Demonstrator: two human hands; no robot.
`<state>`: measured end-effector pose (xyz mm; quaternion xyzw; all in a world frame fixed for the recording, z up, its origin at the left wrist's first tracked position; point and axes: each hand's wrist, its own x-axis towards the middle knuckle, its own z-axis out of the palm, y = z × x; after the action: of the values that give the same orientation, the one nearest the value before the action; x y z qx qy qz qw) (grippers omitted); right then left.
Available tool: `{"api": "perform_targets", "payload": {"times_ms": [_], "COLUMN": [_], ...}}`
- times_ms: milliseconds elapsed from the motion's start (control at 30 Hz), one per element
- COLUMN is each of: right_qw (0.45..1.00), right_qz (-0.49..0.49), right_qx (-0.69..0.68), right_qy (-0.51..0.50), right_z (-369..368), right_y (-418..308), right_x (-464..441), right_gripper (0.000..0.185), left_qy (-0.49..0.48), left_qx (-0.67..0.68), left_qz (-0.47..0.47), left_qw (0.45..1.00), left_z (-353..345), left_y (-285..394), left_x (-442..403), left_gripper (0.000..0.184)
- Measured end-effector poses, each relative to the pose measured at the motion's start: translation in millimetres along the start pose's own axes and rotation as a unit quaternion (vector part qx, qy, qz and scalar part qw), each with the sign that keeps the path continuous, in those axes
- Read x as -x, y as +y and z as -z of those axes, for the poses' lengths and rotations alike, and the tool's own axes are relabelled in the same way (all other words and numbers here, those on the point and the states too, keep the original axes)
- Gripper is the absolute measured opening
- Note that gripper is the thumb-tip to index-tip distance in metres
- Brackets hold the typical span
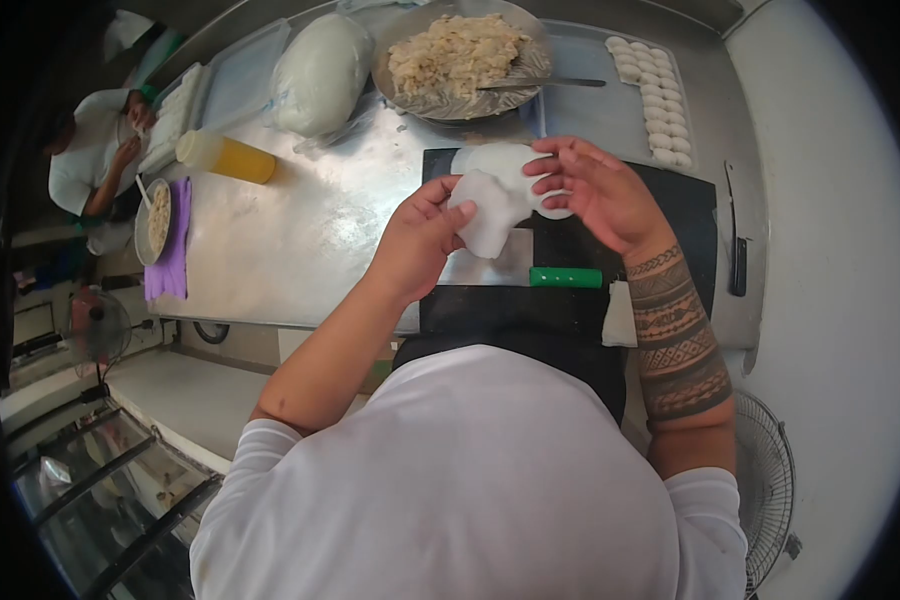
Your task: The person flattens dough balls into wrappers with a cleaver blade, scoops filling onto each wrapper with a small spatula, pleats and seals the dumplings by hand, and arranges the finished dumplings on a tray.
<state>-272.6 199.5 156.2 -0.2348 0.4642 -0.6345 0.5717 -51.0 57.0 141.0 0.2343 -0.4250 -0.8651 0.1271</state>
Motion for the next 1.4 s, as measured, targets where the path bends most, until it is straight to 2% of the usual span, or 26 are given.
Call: {"api": "perform_targets", "payload": {"times_ms": [33, 67, 100, 200, 233, 300, 333, 400, 433, 500, 533, 567, 633, 700, 767, 833, 900, 933, 967, 1033, 1067, 1100, 1200, 1267, 1300, 1400], "right_qw": [1.000, 0.993, 0.982, 0.907, 0.830, 0.615, 0.606, 0.540, 0.504, 0.512, 0.513, 0.517, 0.525, 0.513, 0.511, 0.517, 0.555, 0.573, 0.564, 0.545, 0.551, 0.557, 0.559, 0.565, 0.573, 0.614], "right_qz": [0.013, 0.018, 0.034, 0.112, 0.178, 0.293, 0.248, 0.212, 0.194, 0.093, 0.042, 0.029, -0.001, 0.016, 0.012, -0.008, -0.029, -0.038, -0.053, -0.080, -0.073, -0.067, -0.052, -0.054, -0.058, 0.001], "right_qx": [0.022, 0.088, 0.163, 0.379, 0.505, 0.714, 0.736, 0.793, 0.820, 0.839, 0.845, 0.845, 0.844, 0.849, 0.849, 0.844, 0.824, 0.814, 0.821, 0.834, 0.830, 0.825, 0.824, 0.820, 0.815, 0.789], "right_qy": [0.014, 0.071, 0.090, 0.146, 0.154, 0.162, 0.174, 0.185, 0.190, 0.161, 0.145, 0.133, 0.107, 0.123, 0.136, 0.144, 0.109, 0.091, 0.070, 0.028, 0.047, 0.066, 0.080, 0.070, 0.061, -0.001], "right_z": [7, 11, 8, -3, -1, 3, 2, 33, 37, 35, 29, 23, 10, -11, -19, -15, 12, 17, 24, 22, 20, 18, 24, 28, 29, 54], "right_y": [0, 1, -1, -2, -2, -5, -8, 0, 0, -4, -9, -16, -32, -49, -48, -46, -37, -37, -41, -59, -62, -63, -52, -44, -42, -36], "right_x": [-9, -18, -27, -55, -66, -90, -100, -129, -136, -138, -137, -135, -126, -124, -131, -148, -162, -164, -163, -163, -164, -163, -166, -166, -166, -162], "right_gripper": [0.036, 0.034, 0.033, 0.025, 0.024, 0.024, 0.024, 0.023, 0.023, 0.027, 0.028, 0.029, 0.031, 0.032, 0.033, 0.035, 0.036, 0.037, 0.036, 0.034, 0.034, 0.034, 0.039, 0.039, 0.036, 0.034], "left_qy": [0.000, 0.000, -0.002, -0.179, -0.172, -0.159, -0.128, -0.059, -0.030, 0.037, 0.076, 0.111, 0.130, 0.083, 0.128, 0.143, 0.137, 0.129, 0.090, 0.008, 0.052, 0.090, 0.167, 0.178, 0.178, 0.189], "left_qx": [-0.202, -0.395, -0.572, -0.741, -0.741, -0.740, -0.745, -0.724, -0.704, -0.606, -0.441, -0.252, 0.040, 0.233, 0.263, 0.128, -0.191, -0.345, -0.447, -0.621, -0.601, -0.559, -0.467, -0.221, -0.090, 0.047], "left_qz": [-0.061, -0.117, -0.168, -0.315, -0.329, -0.358, -0.366, -0.471, -0.494, -0.483, -0.428, -0.348, -0.190, -0.053, 0.017, 0.001, -0.024, -0.036, -0.121, -0.280, -0.300, -0.232, -0.175, -0.056, 0.006, 0.057], "left_qw": [0.977, 0.911, 0.803, 0.565, 0.559, 0.547, 0.543, 0.501, 0.509, 0.631, 0.785, 0.896, 0.972, 0.968, 0.956, 0.981, 0.972, 0.929, 0.882, 0.732, 0.739, 0.791, 0.850, 0.957, 0.980, 0.979], "left_z": [2, 5, 10, 30, 36, 45, 48, 55, 53, 71, 77, 84, 98, 114, 112, 102, 98, 95, 95, 100, 105, 103, 119, 132, 138, 139], "left_y": [5, 13, 21, 42, 52, 78, 95, 125, 141, 150, 145, 137, 126, 101, 70, 47, 44, 45, 50, 63, 62, 72, 85, 71, 63, 36], "left_x": [6, 15, 20, 25, 25, 24, 23, 9, 4, -10, -18, -26, -33, -41, -45, -46, -40, -39, -38, -35, -39, -38, -60, -79, -85, -98], "left_gripper": [0.030, 0.033, 0.036, 0.046, 0.048, 0.053, 0.050, 0.049, 0.056, 0.045, 0.043, 0.041, 0.039, 0.041, 0.042, 0.039, 0.042, 0.044, 0.047, 0.053, 0.057, 0.051, 0.034, 0.032, 0.032, 0.037]}}
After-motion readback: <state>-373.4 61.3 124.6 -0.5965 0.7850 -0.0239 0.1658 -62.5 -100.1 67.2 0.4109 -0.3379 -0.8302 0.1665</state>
